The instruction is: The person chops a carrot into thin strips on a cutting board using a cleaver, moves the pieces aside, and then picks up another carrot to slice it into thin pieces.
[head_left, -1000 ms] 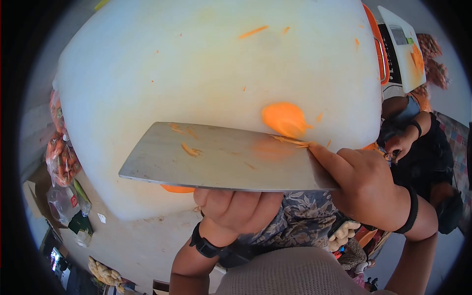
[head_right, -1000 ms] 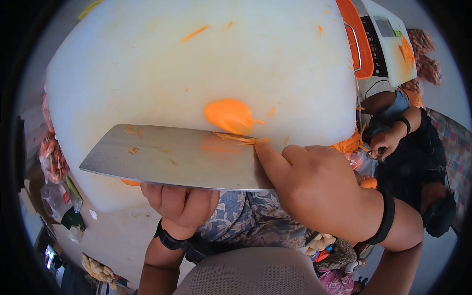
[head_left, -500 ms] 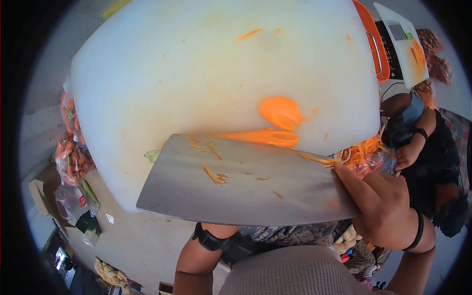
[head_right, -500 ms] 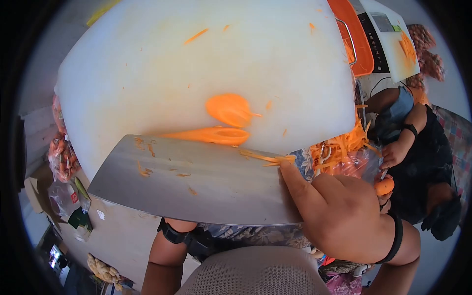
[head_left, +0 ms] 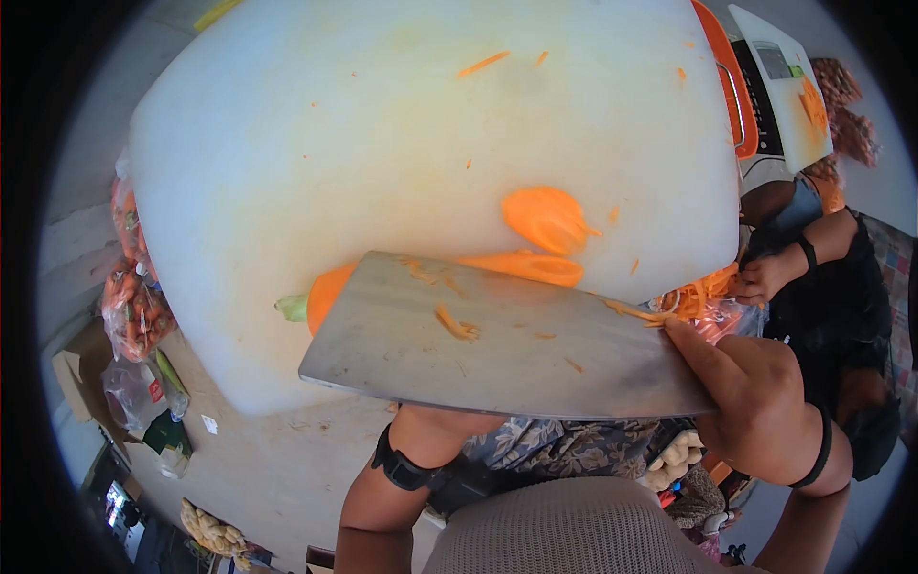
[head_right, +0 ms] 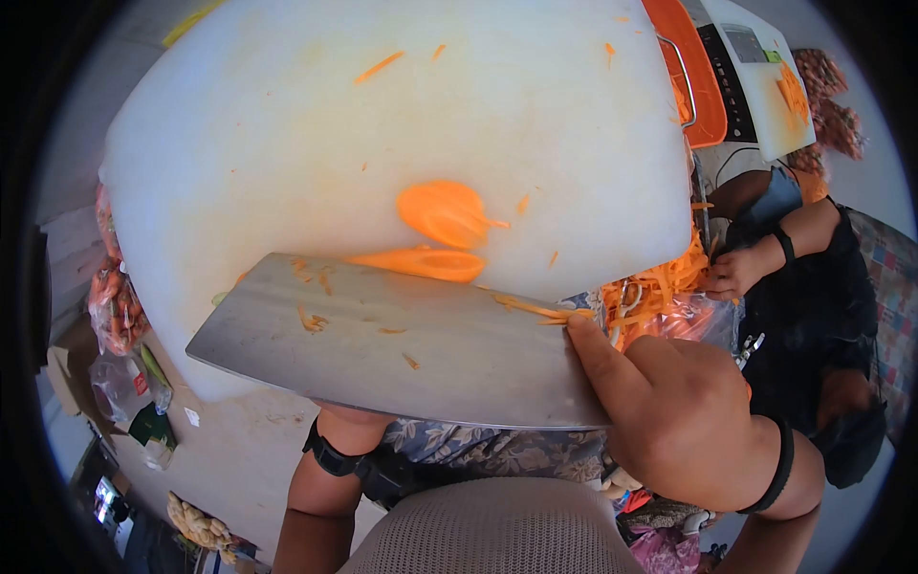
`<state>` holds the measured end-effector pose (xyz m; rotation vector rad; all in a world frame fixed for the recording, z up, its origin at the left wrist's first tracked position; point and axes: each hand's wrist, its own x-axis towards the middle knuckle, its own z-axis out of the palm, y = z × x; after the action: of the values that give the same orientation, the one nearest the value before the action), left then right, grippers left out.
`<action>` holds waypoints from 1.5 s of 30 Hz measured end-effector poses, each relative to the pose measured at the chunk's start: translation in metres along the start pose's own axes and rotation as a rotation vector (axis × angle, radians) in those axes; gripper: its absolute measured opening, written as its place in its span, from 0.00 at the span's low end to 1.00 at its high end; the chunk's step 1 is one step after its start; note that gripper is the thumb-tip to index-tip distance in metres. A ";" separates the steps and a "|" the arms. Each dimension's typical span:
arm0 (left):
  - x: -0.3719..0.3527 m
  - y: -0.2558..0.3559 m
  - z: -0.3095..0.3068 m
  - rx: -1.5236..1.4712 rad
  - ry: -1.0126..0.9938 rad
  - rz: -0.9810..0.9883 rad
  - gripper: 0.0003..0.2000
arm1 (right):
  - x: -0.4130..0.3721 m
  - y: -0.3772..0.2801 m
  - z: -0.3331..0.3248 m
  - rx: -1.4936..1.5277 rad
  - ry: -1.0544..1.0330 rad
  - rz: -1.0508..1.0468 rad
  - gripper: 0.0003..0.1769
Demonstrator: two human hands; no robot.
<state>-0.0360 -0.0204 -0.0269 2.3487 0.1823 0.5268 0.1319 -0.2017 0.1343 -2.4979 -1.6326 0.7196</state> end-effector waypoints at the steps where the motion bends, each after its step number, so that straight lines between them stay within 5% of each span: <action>1: 0.001 0.001 -0.001 -0.003 0.001 0.003 0.11 | 0.001 0.001 0.001 0.000 -0.001 -0.008 0.39; 16: 0.022 0.012 -0.015 0.150 0.036 0.084 0.11 | 0.028 0.003 0.011 -0.002 0.010 -0.032 0.33; 20: 0.037 0.013 -0.012 0.398 0.195 0.175 0.10 | 0.049 0.008 0.023 -0.045 0.023 -0.076 0.30; 22: 0.037 0.013 -0.013 0.396 0.199 0.172 0.09 | 0.051 0.006 0.024 0.000 -0.012 -0.030 0.45; 31: 0.030 0.013 -0.005 0.417 0.248 0.152 0.09 | 0.034 -0.001 0.016 0.022 0.065 -0.012 0.44; 34: -0.005 0.004 -0.010 0.173 0.114 0.031 0.14 | 0.020 -0.008 0.006 -0.004 0.070 -0.031 0.35; 36: -0.019 0.001 -0.024 0.009 -0.425 -0.246 0.20 | 0.009 -0.009 0.004 -0.005 0.089 -0.025 0.36; 37: -0.022 0.000 -0.024 -0.011 -0.458 -0.283 0.20 | 0.005 -0.009 0.004 -0.009 0.095 -0.021 0.38; 45: -0.009 -0.012 0.006 0.005 -0.057 -0.085 0.20 | -0.011 -0.002 0.004 -0.013 0.059 0.028 0.41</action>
<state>-0.0419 -0.0172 -0.0420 2.3462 0.2565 0.4179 0.1247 -0.2111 0.1351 -2.5305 -1.5904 0.6331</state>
